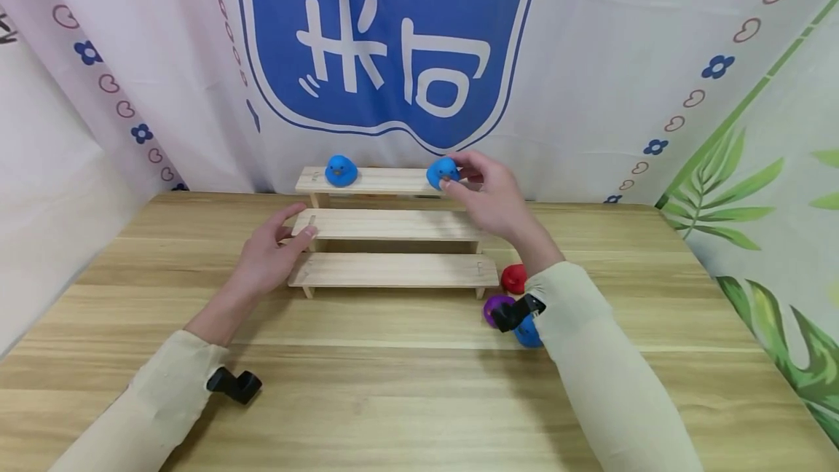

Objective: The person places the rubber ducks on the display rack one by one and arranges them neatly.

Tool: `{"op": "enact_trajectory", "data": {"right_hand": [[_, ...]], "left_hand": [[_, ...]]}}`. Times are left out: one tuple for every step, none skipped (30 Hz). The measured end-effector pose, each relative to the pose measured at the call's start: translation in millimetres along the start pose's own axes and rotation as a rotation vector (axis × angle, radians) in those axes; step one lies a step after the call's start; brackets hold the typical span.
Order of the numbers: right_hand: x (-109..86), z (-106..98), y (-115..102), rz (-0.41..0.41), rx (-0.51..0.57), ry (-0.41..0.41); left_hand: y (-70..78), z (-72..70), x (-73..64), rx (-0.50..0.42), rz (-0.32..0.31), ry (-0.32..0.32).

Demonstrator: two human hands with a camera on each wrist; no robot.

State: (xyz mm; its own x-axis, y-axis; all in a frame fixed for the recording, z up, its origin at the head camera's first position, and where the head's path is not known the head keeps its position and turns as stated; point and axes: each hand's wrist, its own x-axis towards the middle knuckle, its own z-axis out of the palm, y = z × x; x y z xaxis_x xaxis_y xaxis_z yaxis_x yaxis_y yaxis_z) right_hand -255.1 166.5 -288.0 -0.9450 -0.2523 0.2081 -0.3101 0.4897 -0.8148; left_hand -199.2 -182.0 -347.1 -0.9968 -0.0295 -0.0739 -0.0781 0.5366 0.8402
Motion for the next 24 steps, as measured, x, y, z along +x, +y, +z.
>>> {"op": "enact_trajectory", "data": {"right_hand": [[1.9, 1, -1, -0.002, -0.005, -0.001], [4.0, 2, -2, -0.004, -0.007, -0.001], [5.9, 3, -3, -0.006, -0.008, 0.0], [7.6, 5, -4, -0.006, -0.008, 0.0], [9.4, 6, -4, -0.008, -0.006, 0.001], [11.4, 8, -5, -0.009, -0.002, -0.001], [13.5, 10, -5, -0.009, 0.007, -0.003], [15.5, 12, -6, -0.009, 0.013, -0.004], [17.4, 13, -7, -0.01, 0.019, -0.005], [19.1, 15, -7, -0.011, 0.023, -0.006], [21.0, 16, -8, -0.015, 0.027, -0.009], [22.8, 18, -9, -0.014, 0.03, -0.012], [24.4, 19, -9, -0.013, 0.029, -0.013], [25.8, 21, -9, -0.012, 0.028, -0.015], [27.4, 22, -9, -0.01, 0.027, -0.019], [28.6, 24, -9, -0.007, 0.025, -0.023], [29.8, 25, -9, -0.002, 0.023, -0.027], [30.9, 27, -10, 0.003, 0.023, -0.03], [31.8, 28, -10, 0.007, 0.02, -0.032], [32.5, 29, -10, 0.013, 0.016, -0.033], [33.3, 30, -11, 0.014, 0.011, -0.033], [33.9, 31, -11, 0.016, 0.005, -0.031], [34.5, 32, -12, 0.016, -0.001, -0.03], [35.0, 33, -12, 0.017, -0.007, -0.028]], "left_hand": [[0.2, 0.3, 0.2, 0.0, 0.002, -0.001], [0.4, 0.5, 0.3, 0.0, 0.004, -0.003], [0.4, 0.7, 0.4, -0.001, 0.004, -0.003], [0.5, 1.0, 0.5, 0.0, 0.004, -0.004], [0.5, 1.2, 0.4, 0.0, 0.003, -0.005], [0.6, 1.2, 0.3, 0.0, 0.001, -0.005], [0.7, 1.0, 0.1, 0.0, -0.001, -0.004], [0.7, 0.8, 0.0, 0.0, -0.004, -0.004], [0.6, 0.6, -0.1, 0.002, -0.007, -0.003], [0.5, 0.4, -0.1, 0.002, -0.01, -0.002], [0.4, 0.3, -0.2, 0.004, -0.012, -0.001], [0.3, 0.2, -0.1, 0.005, -0.013, -0.001], [0.2, 0.1, -0.1, 0.007, -0.015, 0.0], [0.2, 0.1, -0.1, 0.008, -0.017, -0.001], [0.2, 0.2, 0.0, 0.009, -0.017, -0.001], [0.2, 0.3, 0.1, 0.009, -0.018, -0.001], [0.2, 0.4, 0.2, 0.009, -0.018, -0.002], [0.3, 0.5, 0.3, 0.008, -0.018, -0.002], [0.3, 0.6, 0.4, 0.005, -0.019, -0.002], [0.4, 0.7, 0.4, 0.004, -0.019, -0.002], [0.4, 0.9, 0.5, 0.003, -0.018, -0.001], [0.4, 0.9, 0.5, 0.002, -0.018, 0.001], [0.5, 0.9, 0.5, 0.001, -0.017, 0.004], [0.4, 1.0, 0.5, 0.001, -0.016, 0.006]]}}
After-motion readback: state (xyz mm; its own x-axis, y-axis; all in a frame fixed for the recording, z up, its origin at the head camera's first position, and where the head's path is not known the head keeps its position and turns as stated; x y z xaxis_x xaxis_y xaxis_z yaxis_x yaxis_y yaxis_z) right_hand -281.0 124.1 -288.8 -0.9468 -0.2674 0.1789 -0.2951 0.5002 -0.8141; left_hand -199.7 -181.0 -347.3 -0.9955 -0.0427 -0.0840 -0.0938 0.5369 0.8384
